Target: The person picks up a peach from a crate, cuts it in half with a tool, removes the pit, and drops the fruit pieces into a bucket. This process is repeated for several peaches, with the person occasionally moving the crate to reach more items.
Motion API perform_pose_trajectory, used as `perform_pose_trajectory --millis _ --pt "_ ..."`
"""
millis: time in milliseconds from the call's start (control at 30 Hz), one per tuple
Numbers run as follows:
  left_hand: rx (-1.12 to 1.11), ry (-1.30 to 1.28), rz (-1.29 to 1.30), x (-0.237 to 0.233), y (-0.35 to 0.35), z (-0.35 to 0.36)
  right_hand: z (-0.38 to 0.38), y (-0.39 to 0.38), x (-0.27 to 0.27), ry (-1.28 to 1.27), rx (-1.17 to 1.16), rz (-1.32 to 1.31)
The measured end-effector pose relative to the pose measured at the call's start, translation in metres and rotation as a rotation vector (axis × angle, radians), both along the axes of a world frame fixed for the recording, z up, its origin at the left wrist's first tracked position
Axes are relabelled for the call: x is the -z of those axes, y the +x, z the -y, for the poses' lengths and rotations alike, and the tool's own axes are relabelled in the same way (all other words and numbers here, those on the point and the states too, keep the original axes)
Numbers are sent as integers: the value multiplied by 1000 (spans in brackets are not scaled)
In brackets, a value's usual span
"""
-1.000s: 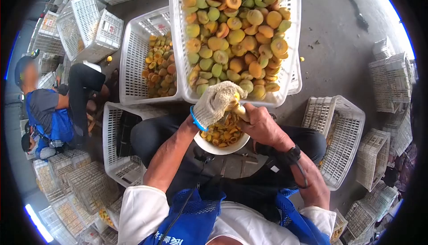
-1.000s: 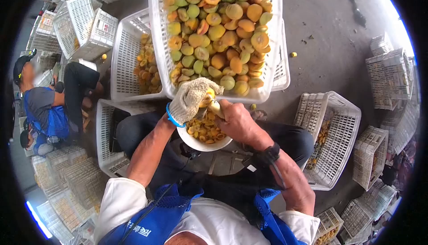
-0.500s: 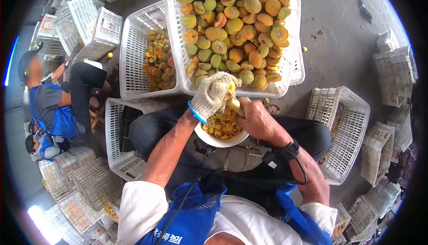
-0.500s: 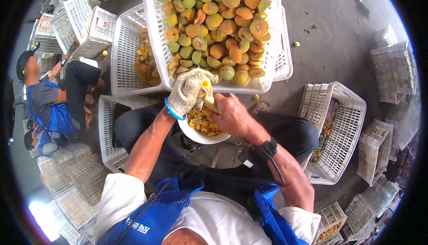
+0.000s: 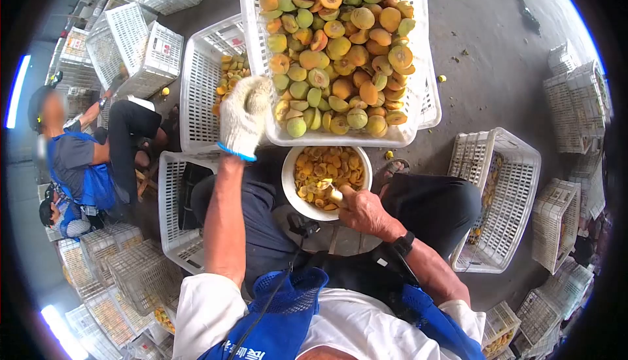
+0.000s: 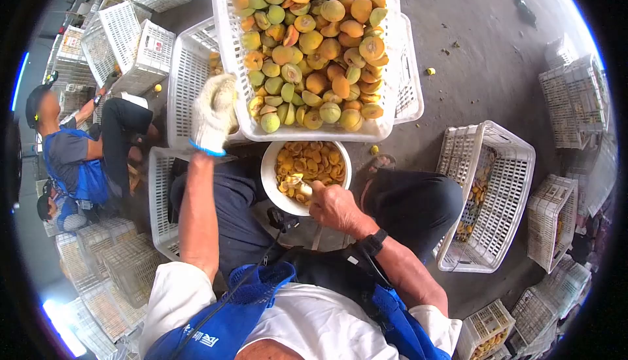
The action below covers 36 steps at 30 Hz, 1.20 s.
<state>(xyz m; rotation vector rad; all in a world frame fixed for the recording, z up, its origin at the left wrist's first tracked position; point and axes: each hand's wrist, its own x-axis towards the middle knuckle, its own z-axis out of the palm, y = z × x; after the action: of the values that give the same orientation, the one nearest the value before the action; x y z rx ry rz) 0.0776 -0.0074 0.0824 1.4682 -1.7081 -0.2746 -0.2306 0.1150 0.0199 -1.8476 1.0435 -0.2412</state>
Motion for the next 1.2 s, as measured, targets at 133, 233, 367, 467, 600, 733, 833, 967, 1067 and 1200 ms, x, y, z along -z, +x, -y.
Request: perform_pose_trajectory --millis 133,233,367,467,600,733,833,967,1067,1200 --pt "-413 247 743 -44 5 3 2 0 1 53 61 54" --pt "-113 113 298 -45 -29 2 6 -3 4 89 213 97" --pt "163 180 271 -18 -113 19 8 -5 -4 75 273 -62" --pt "175 451 385 5 -156 45 0 -7 4 81 273 -195" --pt "158 522 434 28 -180 69 -3 -11 10 78 233 -190" --pt "171 460 250 22 -168 59 -2 -17 39 150 165 -248" --pt "212 205 64 6 -149 43 5 -15 30 212 230 -210" --pt "221 568 -443 -18 -120 2 2 -13 33 7 215 -211" --pt "307 540 -678 0 -97 -27 2 -4 24 -46 257 -139" --pt "310 553 -980 -6 -87 -55 12 -5 -2 41 377 109"
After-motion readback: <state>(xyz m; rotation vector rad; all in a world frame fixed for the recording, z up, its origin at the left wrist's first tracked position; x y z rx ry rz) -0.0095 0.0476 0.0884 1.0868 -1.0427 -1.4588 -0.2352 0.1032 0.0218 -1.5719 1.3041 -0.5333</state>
